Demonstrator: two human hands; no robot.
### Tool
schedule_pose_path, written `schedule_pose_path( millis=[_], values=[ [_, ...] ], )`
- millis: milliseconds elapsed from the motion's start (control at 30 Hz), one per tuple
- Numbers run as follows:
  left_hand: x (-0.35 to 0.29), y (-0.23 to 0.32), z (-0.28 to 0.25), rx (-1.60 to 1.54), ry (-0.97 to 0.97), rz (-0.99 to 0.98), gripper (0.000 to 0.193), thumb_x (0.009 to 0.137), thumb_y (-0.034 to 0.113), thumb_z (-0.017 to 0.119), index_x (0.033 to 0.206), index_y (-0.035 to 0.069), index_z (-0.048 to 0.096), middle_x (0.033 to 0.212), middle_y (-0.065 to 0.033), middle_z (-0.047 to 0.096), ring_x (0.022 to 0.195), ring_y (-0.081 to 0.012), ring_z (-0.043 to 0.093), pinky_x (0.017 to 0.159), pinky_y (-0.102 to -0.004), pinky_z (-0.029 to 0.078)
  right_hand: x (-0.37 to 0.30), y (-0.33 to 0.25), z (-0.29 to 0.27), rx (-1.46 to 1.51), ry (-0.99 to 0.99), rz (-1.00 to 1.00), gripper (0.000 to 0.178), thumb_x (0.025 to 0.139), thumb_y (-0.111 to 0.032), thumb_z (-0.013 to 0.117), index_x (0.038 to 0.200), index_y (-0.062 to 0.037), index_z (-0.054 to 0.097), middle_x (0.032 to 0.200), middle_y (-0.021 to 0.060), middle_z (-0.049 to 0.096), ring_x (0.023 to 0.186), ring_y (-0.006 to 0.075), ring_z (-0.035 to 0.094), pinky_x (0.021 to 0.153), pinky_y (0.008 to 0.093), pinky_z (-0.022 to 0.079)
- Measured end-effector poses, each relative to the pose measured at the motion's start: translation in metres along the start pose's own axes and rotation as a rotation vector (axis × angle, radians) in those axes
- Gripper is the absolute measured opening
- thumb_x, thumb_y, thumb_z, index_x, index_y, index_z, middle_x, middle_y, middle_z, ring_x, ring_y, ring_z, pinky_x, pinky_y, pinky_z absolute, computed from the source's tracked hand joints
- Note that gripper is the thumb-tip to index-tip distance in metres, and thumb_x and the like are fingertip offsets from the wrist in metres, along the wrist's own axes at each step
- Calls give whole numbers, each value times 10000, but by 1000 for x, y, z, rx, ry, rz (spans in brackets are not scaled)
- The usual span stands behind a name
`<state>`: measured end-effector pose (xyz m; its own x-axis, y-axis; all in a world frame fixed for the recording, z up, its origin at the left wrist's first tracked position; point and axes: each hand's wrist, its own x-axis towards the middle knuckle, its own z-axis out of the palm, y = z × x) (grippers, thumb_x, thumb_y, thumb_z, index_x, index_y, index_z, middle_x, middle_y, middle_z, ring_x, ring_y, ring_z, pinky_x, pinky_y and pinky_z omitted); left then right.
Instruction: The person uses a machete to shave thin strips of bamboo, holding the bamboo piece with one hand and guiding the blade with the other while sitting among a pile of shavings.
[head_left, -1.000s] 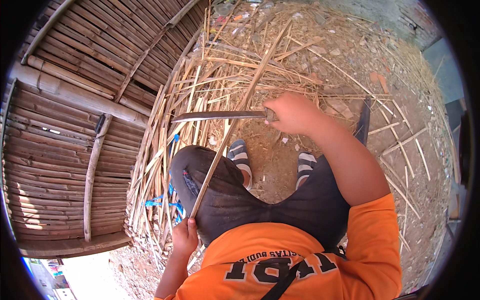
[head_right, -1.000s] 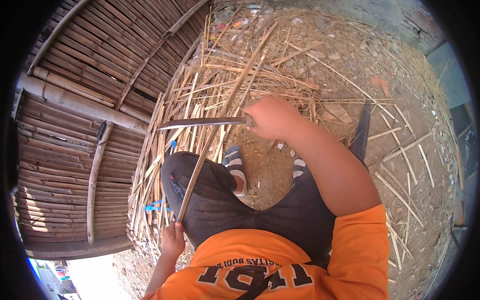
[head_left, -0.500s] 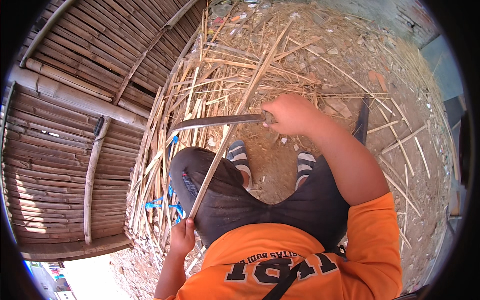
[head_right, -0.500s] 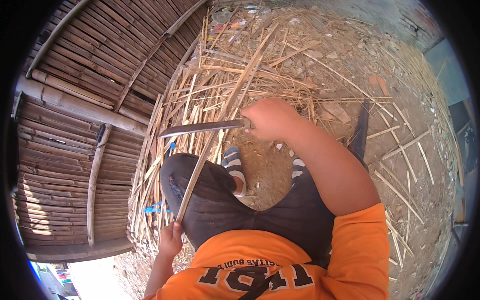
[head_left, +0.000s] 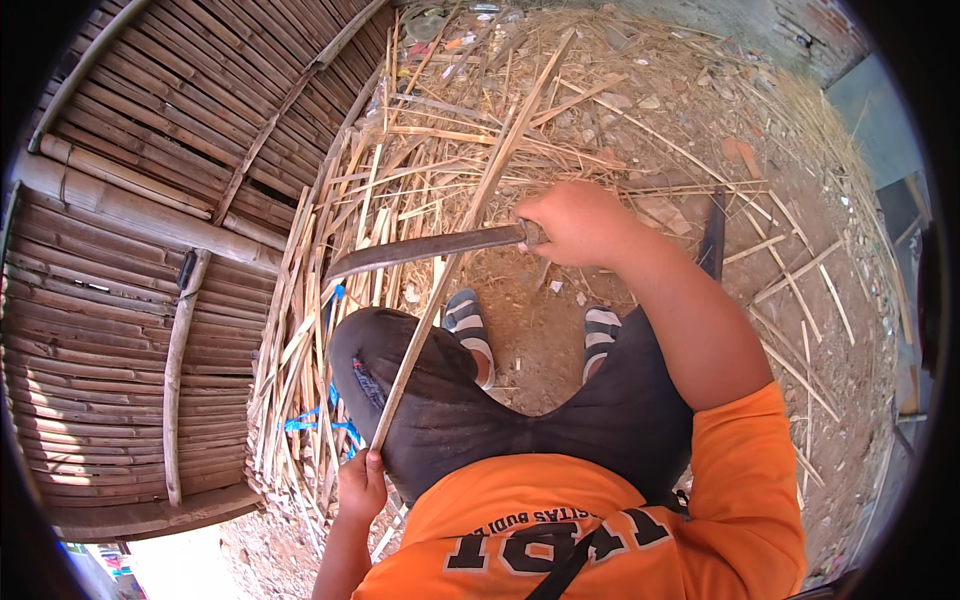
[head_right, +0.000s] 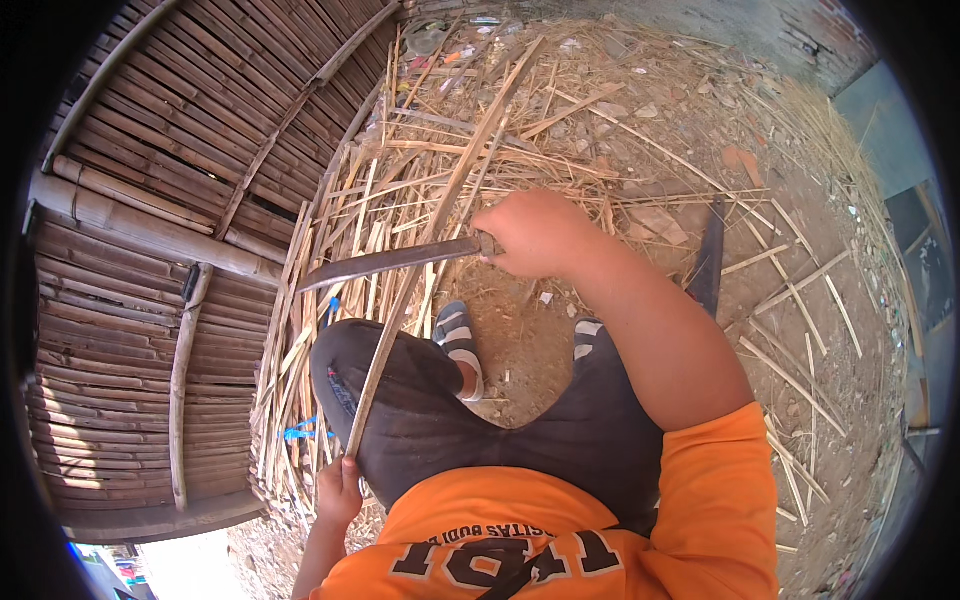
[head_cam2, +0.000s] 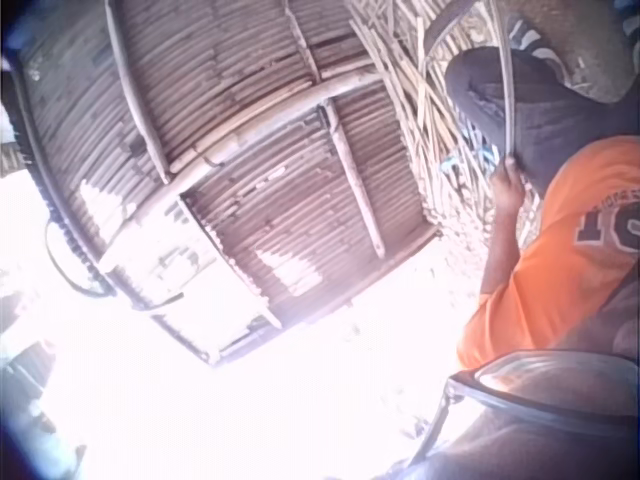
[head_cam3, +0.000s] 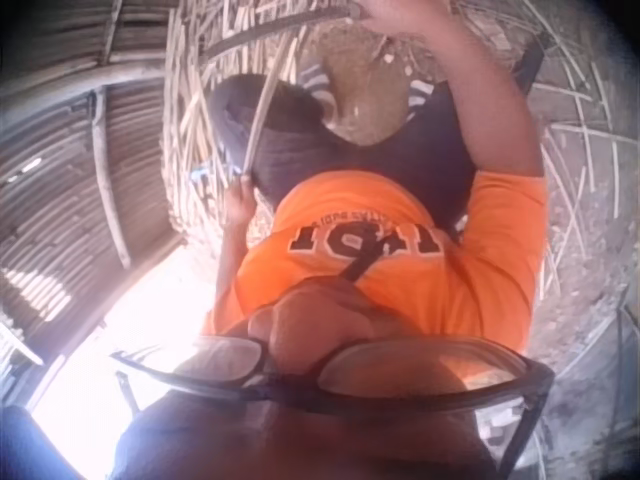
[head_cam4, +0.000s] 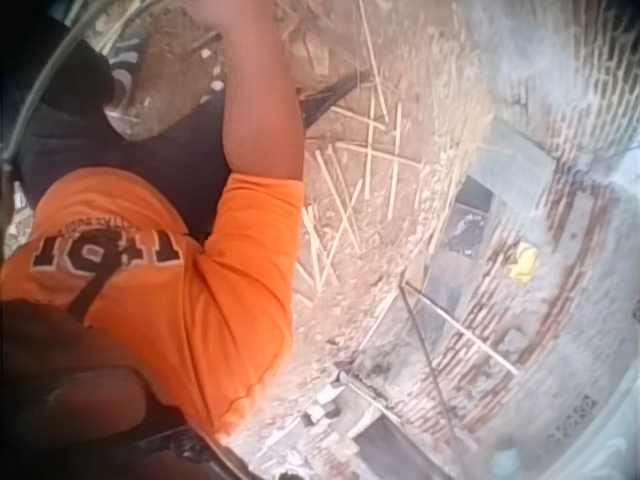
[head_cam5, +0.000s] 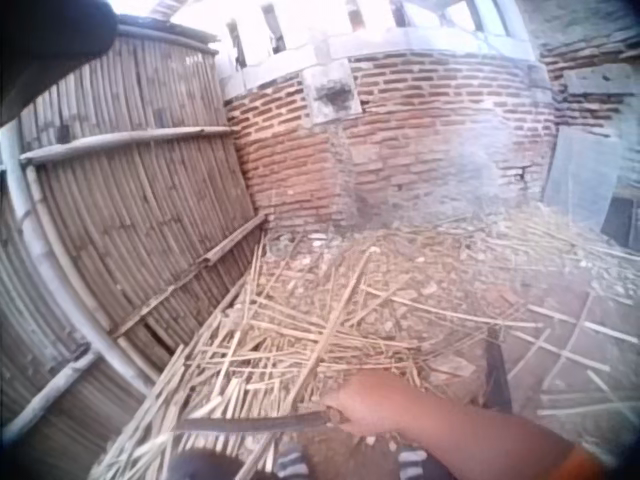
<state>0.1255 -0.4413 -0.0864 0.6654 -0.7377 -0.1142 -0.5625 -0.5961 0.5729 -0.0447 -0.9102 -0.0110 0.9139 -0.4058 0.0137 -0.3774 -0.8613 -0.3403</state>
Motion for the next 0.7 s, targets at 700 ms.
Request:
schedule_pose_path(
  millis=[700],
  values=[
    [-7, -9, 18, 241, 184, 131, 409, 1035, 330, 487, 764, 30, 550, 595, -214, 548, 553, -457, 568, 488, -496, 406, -21, 47, -40, 31, 276, 182, 335, 837, -320, 766, 1040, -62, 695, 837, 206, 682, 839, 403, 672, 736, 498, 521]
  ],
)
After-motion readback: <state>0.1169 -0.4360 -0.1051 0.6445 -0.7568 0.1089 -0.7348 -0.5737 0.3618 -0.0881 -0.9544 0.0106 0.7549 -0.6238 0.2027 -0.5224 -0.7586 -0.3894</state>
